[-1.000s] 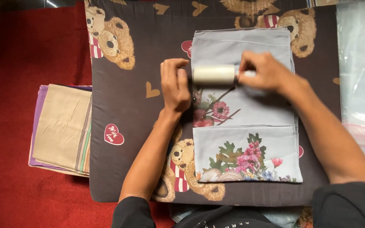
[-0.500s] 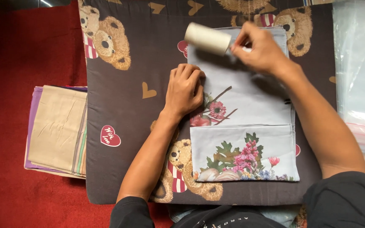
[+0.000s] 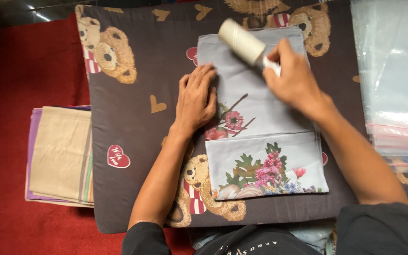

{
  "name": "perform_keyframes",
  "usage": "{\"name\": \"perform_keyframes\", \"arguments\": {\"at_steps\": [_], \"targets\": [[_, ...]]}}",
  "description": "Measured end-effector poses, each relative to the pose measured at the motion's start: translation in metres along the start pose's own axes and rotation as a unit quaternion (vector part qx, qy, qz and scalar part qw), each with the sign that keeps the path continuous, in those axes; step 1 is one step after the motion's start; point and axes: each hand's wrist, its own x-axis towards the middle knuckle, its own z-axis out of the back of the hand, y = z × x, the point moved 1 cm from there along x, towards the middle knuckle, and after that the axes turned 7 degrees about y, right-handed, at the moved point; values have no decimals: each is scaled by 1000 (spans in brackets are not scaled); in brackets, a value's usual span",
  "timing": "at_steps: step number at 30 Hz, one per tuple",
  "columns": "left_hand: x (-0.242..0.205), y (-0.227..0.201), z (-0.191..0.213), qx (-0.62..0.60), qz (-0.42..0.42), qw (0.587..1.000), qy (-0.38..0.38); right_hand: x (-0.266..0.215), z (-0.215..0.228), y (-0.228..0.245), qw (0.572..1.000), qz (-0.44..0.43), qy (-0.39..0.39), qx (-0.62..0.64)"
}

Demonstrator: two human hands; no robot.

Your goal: Folding a piece of fabric and using a lint roller to clean its surface.

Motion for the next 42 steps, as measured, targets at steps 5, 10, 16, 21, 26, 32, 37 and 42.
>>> {"name": "perform_keyframes", "arguments": {"at_steps": [5, 10, 16, 21, 26, 32, 37, 42], "targets": [[-6, 16, -20, 157, 20, 984, 83, -49, -24, 4, 997, -73, 34, -7], [-6, 15, -20, 163, 35, 979, 120, -41, -24, -20, 995, -52, -24, -79], [-7, 24, -27, 180, 49, 972, 145, -28, 0, -72, 979, -78, -90, -165], [-6, 23, -26, 170, 49, 974, 140, -54, 19, -49, 986, -54, -121, -103], [-5, 22, -25, 169, 49, 975, 138, -95, -11, -20, 996, -35, -20, -83], [-6, 23, -27, 164, 51, 975, 141, -91, -15, -36, 987, -50, -47, -144], [-5, 23, -26, 158, 51, 976, 143, -79, 3, -73, 974, -96, -89, -183], [-5, 16, -22, 159, 38, 980, 114, -83, 28, -69, 977, -81, -133, -148]]}}
